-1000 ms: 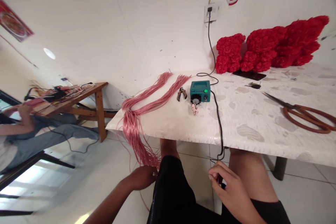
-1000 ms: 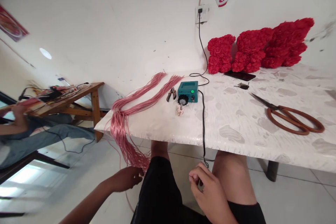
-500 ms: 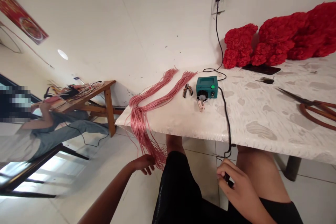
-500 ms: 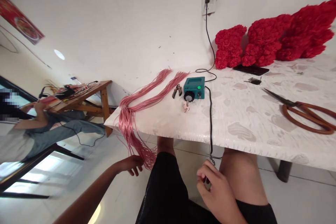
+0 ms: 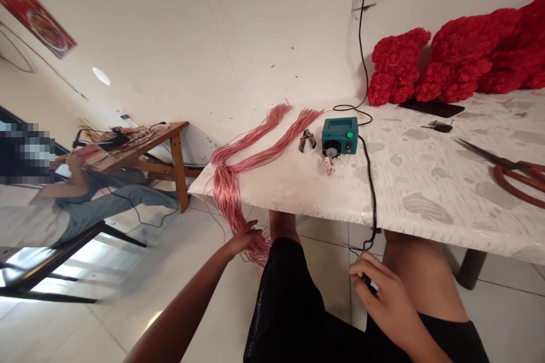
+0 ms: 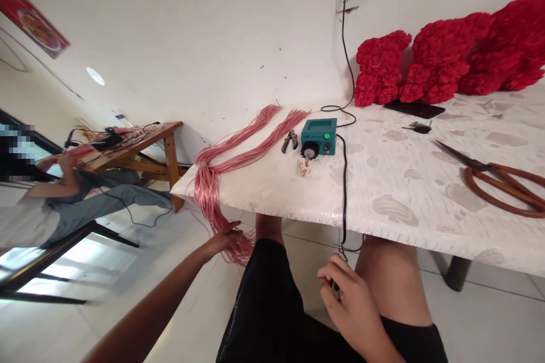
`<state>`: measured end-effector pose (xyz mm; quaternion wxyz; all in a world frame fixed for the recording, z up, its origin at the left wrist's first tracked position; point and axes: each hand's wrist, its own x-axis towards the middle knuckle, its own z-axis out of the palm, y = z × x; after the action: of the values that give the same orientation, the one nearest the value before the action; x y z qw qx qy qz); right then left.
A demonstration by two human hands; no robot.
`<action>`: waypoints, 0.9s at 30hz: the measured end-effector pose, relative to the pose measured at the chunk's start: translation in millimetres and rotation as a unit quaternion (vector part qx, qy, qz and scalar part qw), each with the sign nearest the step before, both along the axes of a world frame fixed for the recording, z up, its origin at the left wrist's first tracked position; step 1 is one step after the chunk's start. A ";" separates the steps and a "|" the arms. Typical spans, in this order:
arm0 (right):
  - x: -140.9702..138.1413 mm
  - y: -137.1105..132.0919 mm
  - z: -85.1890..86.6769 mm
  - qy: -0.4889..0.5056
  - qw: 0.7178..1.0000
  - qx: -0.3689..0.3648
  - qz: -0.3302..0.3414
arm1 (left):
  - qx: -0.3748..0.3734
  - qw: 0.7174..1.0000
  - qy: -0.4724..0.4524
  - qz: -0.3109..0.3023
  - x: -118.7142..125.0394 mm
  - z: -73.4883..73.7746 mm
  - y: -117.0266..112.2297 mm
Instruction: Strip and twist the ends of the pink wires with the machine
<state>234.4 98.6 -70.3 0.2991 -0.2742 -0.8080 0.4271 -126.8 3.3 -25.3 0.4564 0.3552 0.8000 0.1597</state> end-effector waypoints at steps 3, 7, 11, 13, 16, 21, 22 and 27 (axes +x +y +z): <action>-1.1 0.3 0.0 0.003 1.000 0.001 0.006 | -0.031 0.997 0.028 -0.061 -4.0 18.9 -1.0; -5.2 -1.3 0.2 0.014 1.000 0.008 -0.006 | 0.020 0.985 0.097 -0.142 -11.5 69.7 15.5; -6.4 -1.7 -1.5 0.015 1.000 0.014 -0.018 | 0.155 0.942 0.271 -0.122 -24.1 116.7 62.1; -5.5 -0.3 -3.5 0.017 1.000 0.011 -0.006 | 0.199 0.901 0.374 -0.095 -31.5 126.2 87.3; -4.6 1.9 -6.5 0.024 1.000 0.008 0.015 | 0.205 0.851 0.472 -0.100 -41.5 123.2 115.4; -7.9 1.1 -5.3 0.035 0.999 0.000 -0.010 | 0.172 0.808 0.547 -0.134 -48.3 107.9 135.3; -8.9 0.7 -4.4 0.037 0.999 -0.001 -0.016 | 0.166 0.804 0.554 -0.140 -47.9 106.7 137.6; -12.5 -0.3 -2.0 0.049 0.999 0.003 -0.020 | 0.146 0.798 0.566 -0.147 -40.1 105.9 153.4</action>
<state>221.9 98.3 -72.3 0.3477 -0.2680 -0.7880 0.4316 -166.9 156.7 80.6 -0.1165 0.5580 0.8213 -0.0237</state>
